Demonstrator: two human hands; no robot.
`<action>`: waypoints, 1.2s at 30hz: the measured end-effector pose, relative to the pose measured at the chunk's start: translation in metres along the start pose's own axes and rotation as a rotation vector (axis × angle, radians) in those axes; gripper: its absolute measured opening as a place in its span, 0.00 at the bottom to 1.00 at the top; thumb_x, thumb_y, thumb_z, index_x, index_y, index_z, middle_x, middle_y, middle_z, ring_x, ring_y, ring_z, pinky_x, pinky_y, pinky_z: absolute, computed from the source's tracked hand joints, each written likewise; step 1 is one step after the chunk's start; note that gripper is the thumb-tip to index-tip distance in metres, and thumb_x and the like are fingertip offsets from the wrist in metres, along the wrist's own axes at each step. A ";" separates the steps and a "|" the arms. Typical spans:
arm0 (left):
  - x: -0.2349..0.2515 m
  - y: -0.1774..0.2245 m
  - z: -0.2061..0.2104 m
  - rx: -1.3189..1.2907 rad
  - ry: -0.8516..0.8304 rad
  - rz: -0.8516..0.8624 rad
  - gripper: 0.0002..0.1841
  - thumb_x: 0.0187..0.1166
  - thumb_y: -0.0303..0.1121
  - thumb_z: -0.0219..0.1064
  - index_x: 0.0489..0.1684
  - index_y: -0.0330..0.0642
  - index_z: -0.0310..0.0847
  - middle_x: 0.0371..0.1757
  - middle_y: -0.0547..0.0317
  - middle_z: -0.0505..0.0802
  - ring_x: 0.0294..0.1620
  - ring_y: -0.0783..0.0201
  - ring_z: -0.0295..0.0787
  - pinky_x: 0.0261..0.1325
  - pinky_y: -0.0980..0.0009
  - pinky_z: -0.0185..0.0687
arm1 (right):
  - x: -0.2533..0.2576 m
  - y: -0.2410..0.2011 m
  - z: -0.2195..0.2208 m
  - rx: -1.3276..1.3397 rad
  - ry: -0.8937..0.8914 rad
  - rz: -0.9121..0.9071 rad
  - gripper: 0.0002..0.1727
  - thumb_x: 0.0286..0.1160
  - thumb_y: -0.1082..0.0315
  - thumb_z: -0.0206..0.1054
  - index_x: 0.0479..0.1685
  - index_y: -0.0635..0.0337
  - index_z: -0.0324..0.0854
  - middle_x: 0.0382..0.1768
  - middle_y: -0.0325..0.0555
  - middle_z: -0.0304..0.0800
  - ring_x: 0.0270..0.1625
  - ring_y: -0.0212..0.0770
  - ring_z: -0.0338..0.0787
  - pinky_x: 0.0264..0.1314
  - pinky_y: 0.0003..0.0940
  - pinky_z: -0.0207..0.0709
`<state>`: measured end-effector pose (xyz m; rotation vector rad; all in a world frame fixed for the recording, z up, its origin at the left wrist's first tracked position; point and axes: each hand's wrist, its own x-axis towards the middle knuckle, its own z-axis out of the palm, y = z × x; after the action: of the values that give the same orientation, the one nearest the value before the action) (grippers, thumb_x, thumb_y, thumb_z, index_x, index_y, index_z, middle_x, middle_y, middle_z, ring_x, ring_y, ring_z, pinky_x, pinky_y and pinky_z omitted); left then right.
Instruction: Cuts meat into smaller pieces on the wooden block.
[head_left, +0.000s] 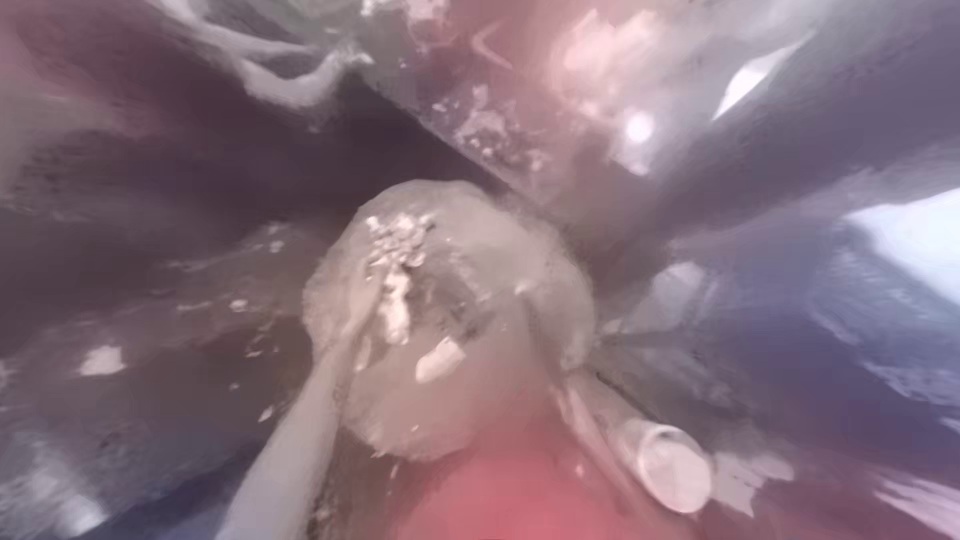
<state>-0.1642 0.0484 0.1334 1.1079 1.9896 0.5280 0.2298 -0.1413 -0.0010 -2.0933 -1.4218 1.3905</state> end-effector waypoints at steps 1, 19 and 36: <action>0.014 -0.030 0.020 0.007 0.035 0.132 0.23 0.92 0.46 0.57 0.76 0.39 0.74 0.63 0.39 0.88 0.57 0.49 0.89 0.63 0.47 0.84 | 0.001 0.002 0.000 0.000 0.007 0.011 0.28 0.90 0.53 0.57 0.79 0.64 0.74 0.66 0.61 0.87 0.69 0.51 0.88 0.77 0.51 0.77; -0.056 -0.104 0.164 0.099 -0.235 0.284 0.36 0.78 0.37 0.73 0.85 0.35 0.62 0.67 0.34 0.86 0.64 0.43 0.87 0.69 0.44 0.82 | -0.003 0.008 -0.002 0.082 -0.112 0.012 0.32 0.89 0.44 0.54 0.84 0.55 0.70 0.68 0.58 0.87 0.70 0.53 0.87 0.77 0.56 0.75; -0.056 -0.096 0.190 -0.138 -0.306 0.046 0.26 0.85 0.44 0.66 0.76 0.37 0.75 0.60 0.42 0.91 0.57 0.55 0.91 0.64 0.54 0.86 | 0.000 -0.069 0.031 0.425 -0.348 -0.148 0.29 0.95 0.47 0.32 0.55 0.58 0.75 0.24 0.36 0.72 0.20 0.33 0.72 0.23 0.31 0.73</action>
<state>-0.0457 -0.0537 -0.0220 1.0811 1.6429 0.4801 0.1648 -0.1164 0.0281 -1.5072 -1.2222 1.8639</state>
